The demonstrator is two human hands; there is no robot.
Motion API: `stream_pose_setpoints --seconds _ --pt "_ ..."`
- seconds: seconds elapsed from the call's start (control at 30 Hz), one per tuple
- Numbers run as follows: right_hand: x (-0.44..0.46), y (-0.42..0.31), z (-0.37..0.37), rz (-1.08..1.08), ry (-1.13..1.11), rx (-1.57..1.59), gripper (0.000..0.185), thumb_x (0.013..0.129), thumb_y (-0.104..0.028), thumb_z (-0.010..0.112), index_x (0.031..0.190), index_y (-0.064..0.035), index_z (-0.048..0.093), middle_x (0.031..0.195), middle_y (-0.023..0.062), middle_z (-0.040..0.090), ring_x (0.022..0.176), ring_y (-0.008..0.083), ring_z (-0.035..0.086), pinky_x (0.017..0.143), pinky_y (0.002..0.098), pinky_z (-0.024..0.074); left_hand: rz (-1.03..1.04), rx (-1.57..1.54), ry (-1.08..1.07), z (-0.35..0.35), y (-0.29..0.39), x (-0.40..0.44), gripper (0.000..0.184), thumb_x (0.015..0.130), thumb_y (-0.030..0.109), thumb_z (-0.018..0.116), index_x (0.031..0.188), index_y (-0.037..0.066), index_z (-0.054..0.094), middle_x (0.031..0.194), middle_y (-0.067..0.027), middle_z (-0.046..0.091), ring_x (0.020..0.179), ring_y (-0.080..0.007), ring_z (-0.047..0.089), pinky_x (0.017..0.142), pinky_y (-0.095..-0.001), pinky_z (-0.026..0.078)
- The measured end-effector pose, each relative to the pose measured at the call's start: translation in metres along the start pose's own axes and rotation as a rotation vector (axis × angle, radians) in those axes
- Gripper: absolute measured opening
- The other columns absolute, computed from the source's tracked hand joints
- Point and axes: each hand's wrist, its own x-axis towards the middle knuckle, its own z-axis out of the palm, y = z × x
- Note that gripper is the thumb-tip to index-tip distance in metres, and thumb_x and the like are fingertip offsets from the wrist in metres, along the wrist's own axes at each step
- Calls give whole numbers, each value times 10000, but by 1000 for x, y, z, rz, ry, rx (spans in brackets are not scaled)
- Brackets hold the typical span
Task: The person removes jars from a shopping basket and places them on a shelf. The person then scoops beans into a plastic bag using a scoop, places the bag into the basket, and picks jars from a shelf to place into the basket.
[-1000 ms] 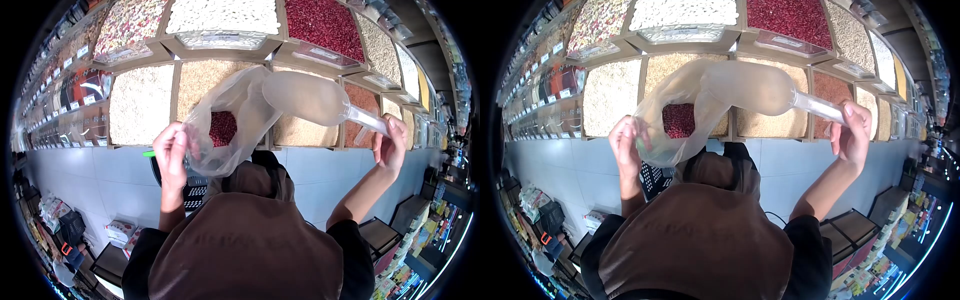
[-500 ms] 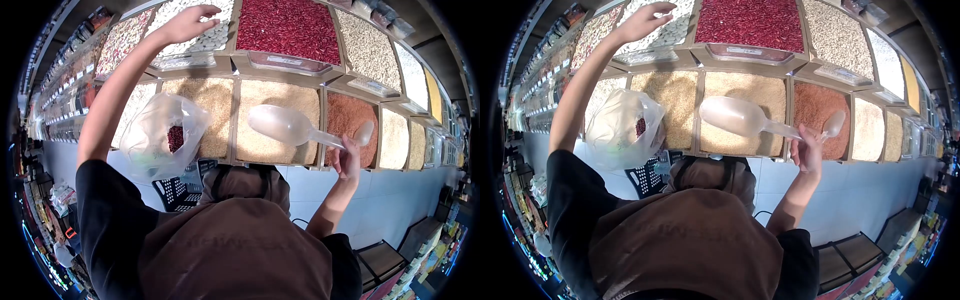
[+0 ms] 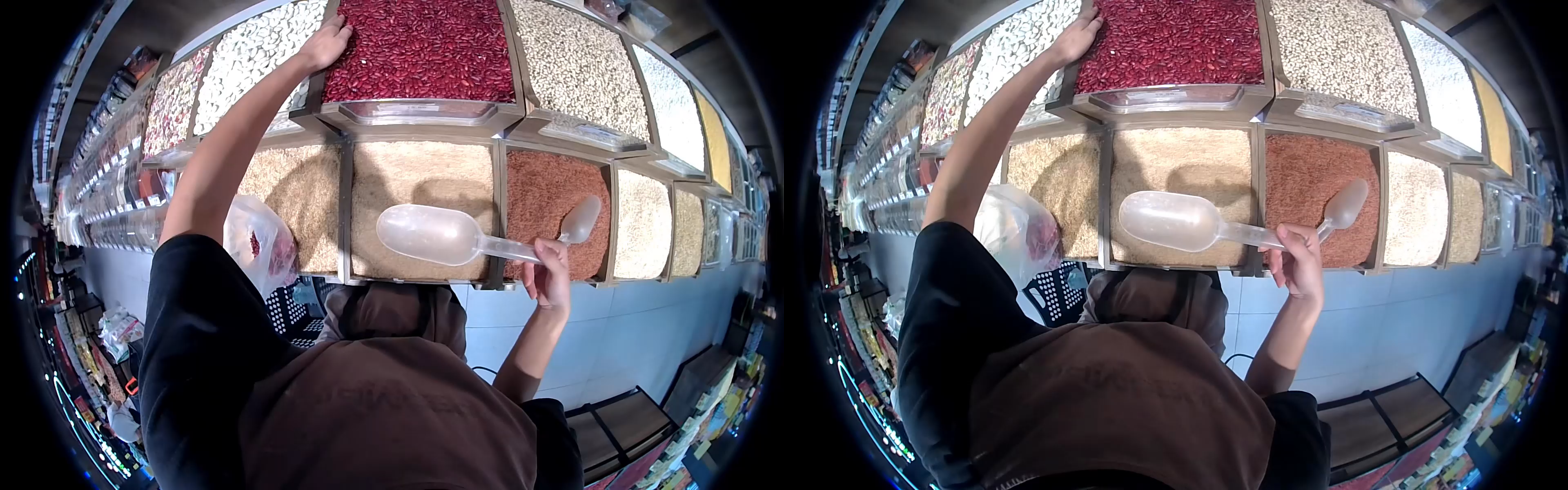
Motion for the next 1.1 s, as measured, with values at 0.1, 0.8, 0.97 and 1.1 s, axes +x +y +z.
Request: stream_pose_setpoints --seconds 0.1,0.8,0.97,1.1 --pt "5 -2 -4 -32 -17 11 447 954 -314 561 744 67 662 451 72 519 259 108 372 274 220 257 16 -3 -28 -4 15 -5 655 1012 397 273 1475 -65 236 1567 -201 209 1456 -293 202 1194 -340 173" --pt "127 -120 114 -230 437 -621 418 932 -312 586 862 95 648 534 25 549 373 58 418 321 217 266 -187 -232 387 -224 14 -371 412 945 166 567 1326 14 536 1301 -121 577 1132 -215 578 977 -342 437" --pt "197 -86 145 -144 263 -436 397 968 -276 549 940 110 635 612 31 579 439 55 466 366 199 340 -412 -349 557 -183 -9 -463 397 949 234 577 1260 -12 572 1224 -138 604 1041 -226 616 934 -353 457" --pt "222 -71 163 -103 227 -307 400 982 -321 545 900 59 644 622 4 563 448 58 471 370 195 363 -429 -471 574 -166 -5 -486 408 936 246 568 1245 -20 577 1211 -143 606 990 -217 623 902 -349 465"
